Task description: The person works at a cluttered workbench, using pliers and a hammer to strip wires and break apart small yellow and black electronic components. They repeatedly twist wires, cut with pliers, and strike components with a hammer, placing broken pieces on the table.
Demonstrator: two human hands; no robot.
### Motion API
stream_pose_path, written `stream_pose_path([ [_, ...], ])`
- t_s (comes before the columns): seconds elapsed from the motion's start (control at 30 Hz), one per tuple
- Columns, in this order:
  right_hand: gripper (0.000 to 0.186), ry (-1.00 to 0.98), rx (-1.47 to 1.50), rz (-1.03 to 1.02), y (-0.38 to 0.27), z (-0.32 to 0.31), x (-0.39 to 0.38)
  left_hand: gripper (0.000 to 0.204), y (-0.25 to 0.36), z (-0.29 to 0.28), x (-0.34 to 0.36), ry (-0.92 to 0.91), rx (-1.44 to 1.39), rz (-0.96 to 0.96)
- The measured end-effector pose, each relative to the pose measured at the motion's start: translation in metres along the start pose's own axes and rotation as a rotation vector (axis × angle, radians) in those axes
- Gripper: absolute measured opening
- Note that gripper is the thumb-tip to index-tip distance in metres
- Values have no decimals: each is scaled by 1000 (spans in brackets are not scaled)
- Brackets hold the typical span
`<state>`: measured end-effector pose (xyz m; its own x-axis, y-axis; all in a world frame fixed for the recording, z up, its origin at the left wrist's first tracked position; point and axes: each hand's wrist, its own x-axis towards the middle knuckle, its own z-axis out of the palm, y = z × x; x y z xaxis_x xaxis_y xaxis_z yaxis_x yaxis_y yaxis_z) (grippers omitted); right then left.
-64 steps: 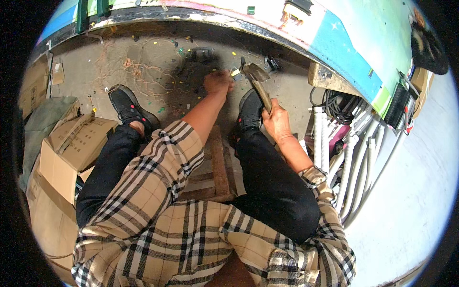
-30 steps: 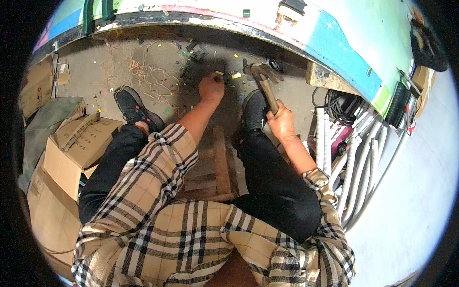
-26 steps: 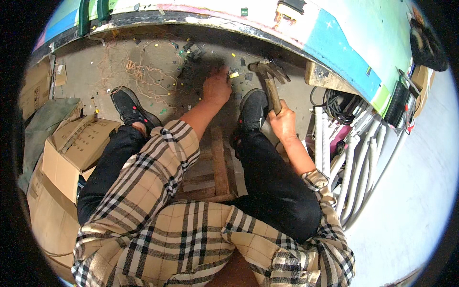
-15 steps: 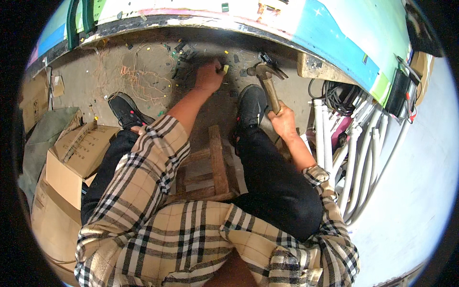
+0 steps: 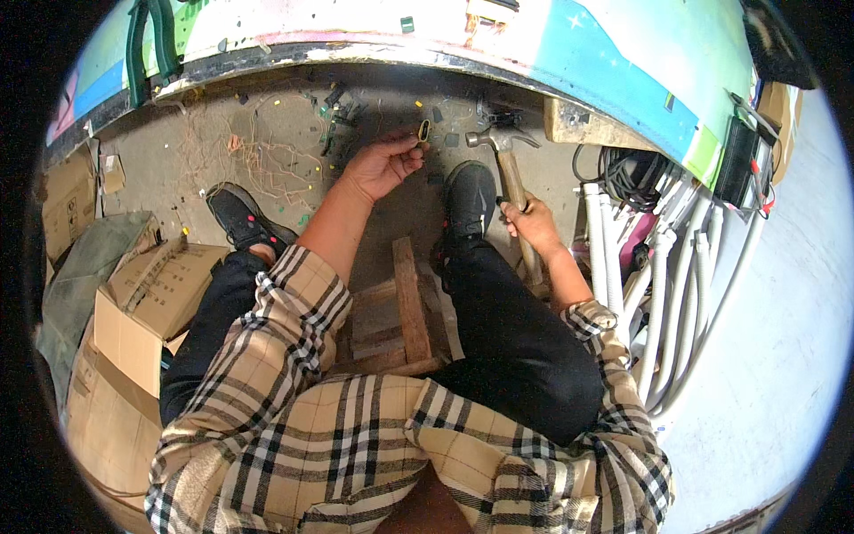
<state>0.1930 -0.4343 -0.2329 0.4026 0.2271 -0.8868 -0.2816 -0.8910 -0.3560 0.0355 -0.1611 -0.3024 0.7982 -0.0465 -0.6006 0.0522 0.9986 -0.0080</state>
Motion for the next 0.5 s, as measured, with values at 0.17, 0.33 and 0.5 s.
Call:
stream_pose_path([
  [0.17,41,468,-707,-368,7,7,-4,18,2,6,-1,-32,94,52],
  [0.33,20,390,-506,-468,-49,16,-13,19,1,23,-7,82,215,82],
  [0.5,14,-15,-78,-462,-120,34,-35,16,9,69,-41,177,582,165],
])
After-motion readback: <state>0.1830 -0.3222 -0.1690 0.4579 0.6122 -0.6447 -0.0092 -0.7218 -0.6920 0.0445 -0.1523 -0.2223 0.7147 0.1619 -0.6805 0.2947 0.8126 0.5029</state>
